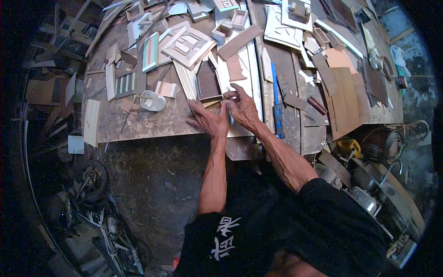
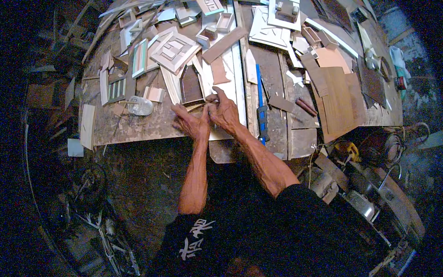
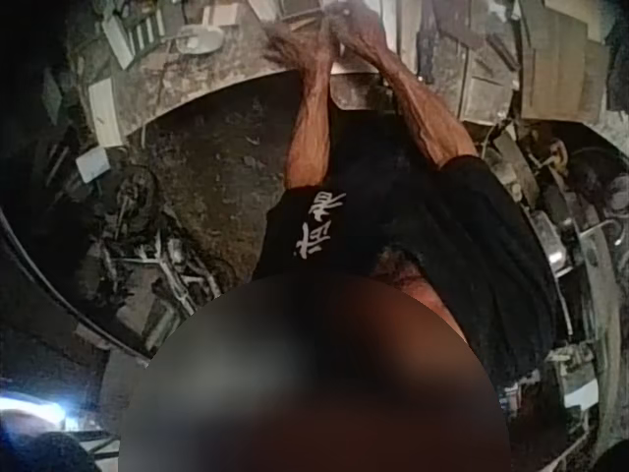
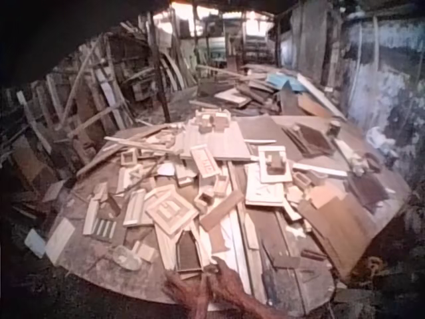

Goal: Cutting and sanding small wooden pieces to assemble a craft project at a workbench.

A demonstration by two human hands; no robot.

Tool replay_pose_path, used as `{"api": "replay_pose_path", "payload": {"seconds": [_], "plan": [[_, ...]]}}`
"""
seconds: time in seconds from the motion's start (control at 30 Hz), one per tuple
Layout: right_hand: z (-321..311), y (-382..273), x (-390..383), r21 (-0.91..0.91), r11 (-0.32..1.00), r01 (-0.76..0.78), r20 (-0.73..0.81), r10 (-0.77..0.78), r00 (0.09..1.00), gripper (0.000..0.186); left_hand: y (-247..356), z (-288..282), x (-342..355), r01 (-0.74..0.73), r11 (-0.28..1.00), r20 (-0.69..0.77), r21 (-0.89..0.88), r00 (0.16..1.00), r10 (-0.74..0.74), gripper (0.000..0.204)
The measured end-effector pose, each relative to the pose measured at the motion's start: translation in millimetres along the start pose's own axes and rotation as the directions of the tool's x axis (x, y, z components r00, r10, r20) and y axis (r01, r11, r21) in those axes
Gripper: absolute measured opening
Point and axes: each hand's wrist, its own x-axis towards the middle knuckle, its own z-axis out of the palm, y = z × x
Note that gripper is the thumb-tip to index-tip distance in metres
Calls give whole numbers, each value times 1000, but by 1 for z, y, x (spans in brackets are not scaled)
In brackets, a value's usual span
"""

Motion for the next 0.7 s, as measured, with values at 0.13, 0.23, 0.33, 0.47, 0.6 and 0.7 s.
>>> {"api": "replay_pose_path", "payload": {"seconds": [0.13,0.23,0.33,0.47,0.6,0.7], "plan": [[2,2,7,1,999,-48,-27,48,998,53,-6,-2,-1,-11,999,30,-38,999,12,110],[1,7,9,-19,997,-75,-35,74,997,49,-4,-6,0,-13,999,72,-41,997,16,105],[4,5,11,-66,996,-53,-52,50,997,46,-8,-7,3,-29,999,42,-30,999,30,97],[8,5,12,-132,991,3,-97,-16,995,43,-13,-12,6,-72,996,81,47,994,68,75],[8,1,10,-73,996,-51,-126,42,991,41,-6,-25,7,-74,997,144,14,987,72,74],[8,4,8,-85,996,-14,-155,1,988,40,16,-43,19,-271,962,37,40,962,269,63]]}}
